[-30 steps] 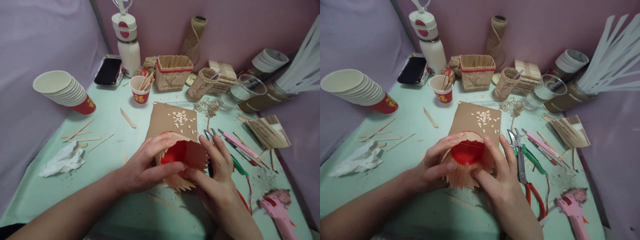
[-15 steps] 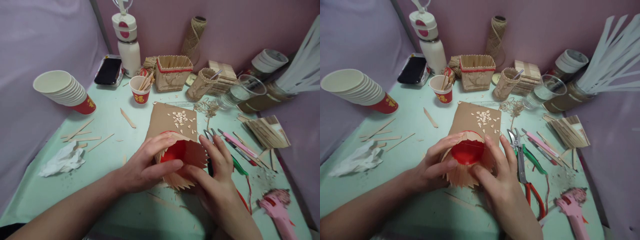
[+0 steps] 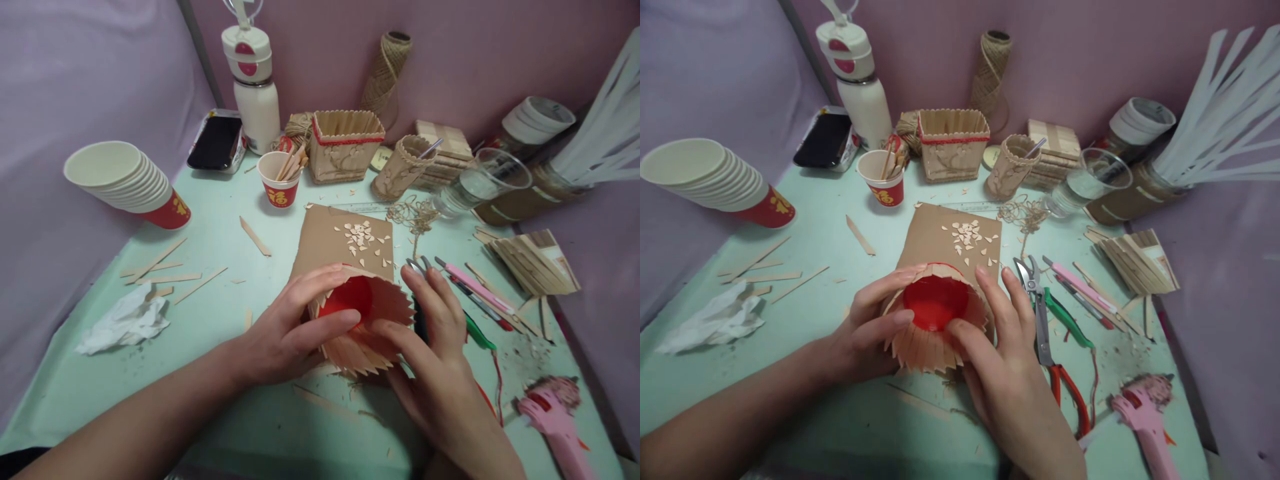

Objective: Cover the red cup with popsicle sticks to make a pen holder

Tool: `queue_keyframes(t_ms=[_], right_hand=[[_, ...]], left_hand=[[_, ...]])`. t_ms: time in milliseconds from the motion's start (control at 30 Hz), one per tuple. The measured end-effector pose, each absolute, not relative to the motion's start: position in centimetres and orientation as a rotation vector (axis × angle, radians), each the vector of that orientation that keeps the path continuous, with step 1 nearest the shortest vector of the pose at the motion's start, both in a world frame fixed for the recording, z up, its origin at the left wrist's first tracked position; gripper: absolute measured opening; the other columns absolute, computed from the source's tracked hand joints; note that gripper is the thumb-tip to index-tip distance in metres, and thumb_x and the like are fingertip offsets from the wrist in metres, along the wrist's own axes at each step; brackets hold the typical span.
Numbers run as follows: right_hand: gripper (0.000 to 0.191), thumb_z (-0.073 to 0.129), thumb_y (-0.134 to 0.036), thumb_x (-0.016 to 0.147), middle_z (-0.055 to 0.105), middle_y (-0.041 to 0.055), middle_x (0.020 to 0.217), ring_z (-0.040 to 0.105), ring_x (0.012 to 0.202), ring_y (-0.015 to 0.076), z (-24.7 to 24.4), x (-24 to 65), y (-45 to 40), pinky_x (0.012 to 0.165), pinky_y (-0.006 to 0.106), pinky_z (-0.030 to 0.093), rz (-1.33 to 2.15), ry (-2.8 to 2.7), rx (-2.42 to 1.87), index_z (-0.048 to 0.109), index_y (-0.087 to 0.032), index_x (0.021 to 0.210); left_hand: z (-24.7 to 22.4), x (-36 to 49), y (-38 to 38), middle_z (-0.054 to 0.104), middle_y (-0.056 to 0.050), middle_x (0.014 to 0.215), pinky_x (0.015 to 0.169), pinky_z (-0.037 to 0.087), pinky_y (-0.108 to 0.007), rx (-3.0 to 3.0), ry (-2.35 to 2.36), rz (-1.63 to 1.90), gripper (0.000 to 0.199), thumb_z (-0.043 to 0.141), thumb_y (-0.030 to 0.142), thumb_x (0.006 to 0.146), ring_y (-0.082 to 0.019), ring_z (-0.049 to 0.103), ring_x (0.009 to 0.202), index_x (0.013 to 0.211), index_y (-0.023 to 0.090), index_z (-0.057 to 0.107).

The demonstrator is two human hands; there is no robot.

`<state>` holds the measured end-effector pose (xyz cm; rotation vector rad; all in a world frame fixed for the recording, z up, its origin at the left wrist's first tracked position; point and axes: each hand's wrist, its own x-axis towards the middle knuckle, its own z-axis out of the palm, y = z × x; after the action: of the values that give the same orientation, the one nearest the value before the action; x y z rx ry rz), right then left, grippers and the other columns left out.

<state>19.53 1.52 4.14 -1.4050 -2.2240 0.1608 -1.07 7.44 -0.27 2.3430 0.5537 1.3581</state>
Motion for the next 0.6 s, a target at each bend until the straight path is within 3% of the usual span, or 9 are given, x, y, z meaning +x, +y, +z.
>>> queue_keyframes(t_ms=[267, 600], right_hand=[[0.017, 0.052, -0.011, 0.084, 0.013, -0.0038, 0.157, 0.011, 0.142, 0.0351, 4.22, 19.40, 1.74, 0.108, 0.061, 0.023, 0.190, -2.229, -1.390, 0.060, -0.025, 0.089], [0.017, 0.052, -0.006, 0.082, 0.015, 0.0005, 0.156, 0.011, 0.142, 0.0355, 4.58, 19.32, 1.83, 0.109, 0.060, 0.023, 0.271, -2.226, -1.361, 0.059, -0.021, 0.083]], left_hand=[[-0.40, -0.91, 7.16, 0.038, -0.011, 0.138, 0.103, 0.046, -0.050, 2.325, 0.624, 1.341, 0.073, 0.069, 0.018, 0.076, -0.029, 0.042, 0.130, 0.138, 0.028, 0.032], [-0.96, -0.74, 7.33, 0.039, -0.011, 0.137, 0.099, 0.048, -0.048, 2.239, 0.688, 1.318, 0.087, 0.075, 0.026, 0.071, -0.028, 0.045, 0.127, 0.141, 0.035, 0.024]])
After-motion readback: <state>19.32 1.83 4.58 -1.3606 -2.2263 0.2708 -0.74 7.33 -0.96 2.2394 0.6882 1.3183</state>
